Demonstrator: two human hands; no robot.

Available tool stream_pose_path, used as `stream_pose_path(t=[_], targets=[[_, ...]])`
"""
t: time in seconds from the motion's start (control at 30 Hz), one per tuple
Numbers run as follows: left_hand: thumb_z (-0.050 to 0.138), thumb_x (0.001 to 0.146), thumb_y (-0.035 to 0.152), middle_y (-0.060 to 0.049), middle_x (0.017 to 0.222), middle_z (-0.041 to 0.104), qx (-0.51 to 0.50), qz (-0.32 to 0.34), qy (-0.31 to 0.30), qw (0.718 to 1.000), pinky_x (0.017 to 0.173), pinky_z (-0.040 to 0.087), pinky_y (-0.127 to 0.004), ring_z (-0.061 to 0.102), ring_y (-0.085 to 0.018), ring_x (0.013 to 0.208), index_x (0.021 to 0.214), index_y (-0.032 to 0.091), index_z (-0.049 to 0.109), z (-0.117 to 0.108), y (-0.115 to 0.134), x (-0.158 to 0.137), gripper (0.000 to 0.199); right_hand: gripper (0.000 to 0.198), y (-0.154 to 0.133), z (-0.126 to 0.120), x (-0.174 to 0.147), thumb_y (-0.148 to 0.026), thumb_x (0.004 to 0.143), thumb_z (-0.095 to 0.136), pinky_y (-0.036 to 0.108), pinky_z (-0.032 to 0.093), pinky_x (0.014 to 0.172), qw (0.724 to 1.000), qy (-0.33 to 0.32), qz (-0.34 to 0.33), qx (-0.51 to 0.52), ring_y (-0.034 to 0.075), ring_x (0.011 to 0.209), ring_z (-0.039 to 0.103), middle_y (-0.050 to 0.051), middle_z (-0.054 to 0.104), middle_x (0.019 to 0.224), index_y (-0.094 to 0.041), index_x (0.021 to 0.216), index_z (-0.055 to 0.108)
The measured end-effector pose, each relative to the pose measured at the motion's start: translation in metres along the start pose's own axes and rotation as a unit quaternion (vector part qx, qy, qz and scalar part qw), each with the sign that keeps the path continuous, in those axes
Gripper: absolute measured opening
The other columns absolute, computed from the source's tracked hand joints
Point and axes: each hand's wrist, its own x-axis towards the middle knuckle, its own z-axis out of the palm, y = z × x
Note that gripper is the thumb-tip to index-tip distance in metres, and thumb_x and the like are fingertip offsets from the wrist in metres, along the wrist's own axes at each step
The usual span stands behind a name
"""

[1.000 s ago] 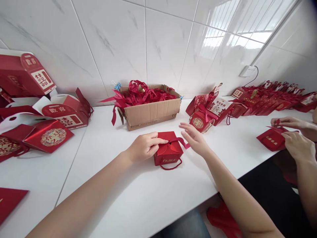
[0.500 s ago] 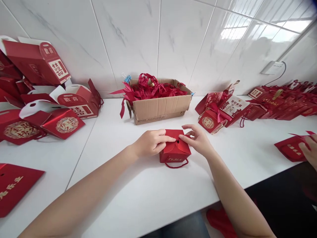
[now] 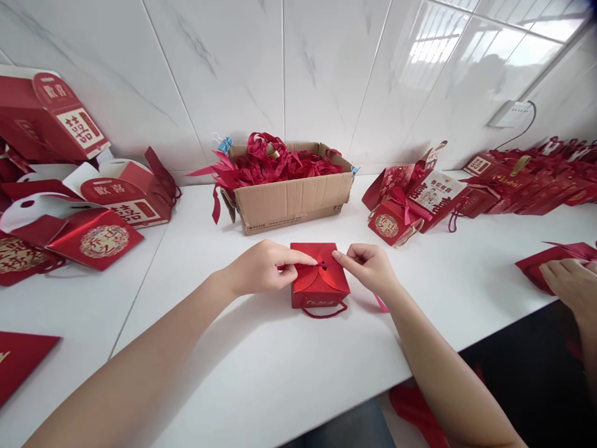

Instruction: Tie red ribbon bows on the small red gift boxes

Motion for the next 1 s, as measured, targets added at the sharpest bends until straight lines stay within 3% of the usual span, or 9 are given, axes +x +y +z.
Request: stream_pose_path(t=[0.13,0.23,0.33,0.47,0.57,0.77,1.0], targets=[[0.045,0.070,0.003,0.003,0.059,0.068,-0.004,-0.039,-0.071,0.997,0.048,0.035,-0.019,0.045,-0.006,0.044,0.105,0.021,0.073,-0.009,0.006,0.003,0.049,0.048,-0.003,-0.004,0.000,-0.048,0.079,0.063,0.025,0.019,0.048,1.000,-0.011,0.007,-0.003,0.008,0.052,0.024,-0.006,0.026,0.051,-0.018,0.052,0.036],[0.045,0.070,0.003,0.004,0.060,0.068,-0.001,-0.079,-0.133,0.988,0.049,0.034,-0.019,0.044,-0.006,0.045,0.108,0.025,0.072,-0.015,0.009,0.005,0.051,0.051,-0.007,-0.008,0.001,-0.054,0.080,0.059,0.025,0.018,0.048,0.994,-0.097,0.046,0.017,0.008,0.052,0.023,-0.006,0.026,0.053,-0.018,0.053,0.036],[0.045,0.071,0.003,0.003,0.067,0.072,-0.011,-0.109,-0.162,0.981,0.051,0.034,-0.019,0.047,-0.007,0.048,0.110,0.027,0.072,-0.018,0.010,0.006,0.053,0.055,-0.008,-0.012,0.002,-0.063,0.084,0.048,0.025,0.015,0.047,0.970,-0.208,0.105,0.064,0.007,0.049,0.020,-0.006,0.025,0.053,-0.017,0.054,0.041],[0.045,0.071,0.003,0.002,0.075,0.074,-0.040,-0.134,-0.174,0.975,0.051,0.034,-0.020,0.051,-0.008,0.052,0.110,0.028,0.071,-0.018,0.009,0.008,0.053,0.057,-0.005,-0.017,0.005,-0.064,0.086,0.044,0.026,0.009,0.046,0.938,-0.269,0.170,0.139,0.006,0.045,0.013,-0.008,0.019,0.048,-0.017,0.054,0.044],[0.045,0.070,0.002,0.003,0.077,0.075,-0.066,-0.145,-0.181,0.971,0.051,0.035,-0.019,0.051,-0.007,0.052,0.109,0.028,0.072,-0.018,0.010,0.009,0.054,0.051,-0.003,-0.021,0.005,-0.058,0.086,0.052,0.026,0.008,0.045,0.914,-0.314,0.181,0.185,0.005,0.044,0.011,-0.009,0.019,0.045,-0.016,0.057,0.049],[0.047,0.073,0.006,0.000,0.080,0.076,-0.091,-0.143,-0.198,0.965,0.053,0.036,-0.021,0.054,-0.009,0.056,0.109,0.027,0.072,-0.016,0.014,0.009,0.048,0.050,-0.001,-0.026,0.004,-0.051,0.086,0.056,0.024,0.007,0.043,0.901,-0.323,0.187,0.220,0.005,0.046,0.012,-0.010,0.019,0.046,-0.017,0.054,0.038],[0.046,0.072,0.003,0.000,0.072,0.074,-0.079,-0.133,-0.218,0.964,0.051,0.032,-0.022,0.046,-0.007,0.049,0.112,0.027,0.070,-0.014,0.020,0.009,0.053,0.033,0.001,-0.033,0.003,-0.041,0.086,0.061,0.021,0.009,0.039,0.887,-0.322,0.165,0.287,0.003,0.039,0.015,-0.012,0.025,0.041,-0.014,0.067,0.055]])
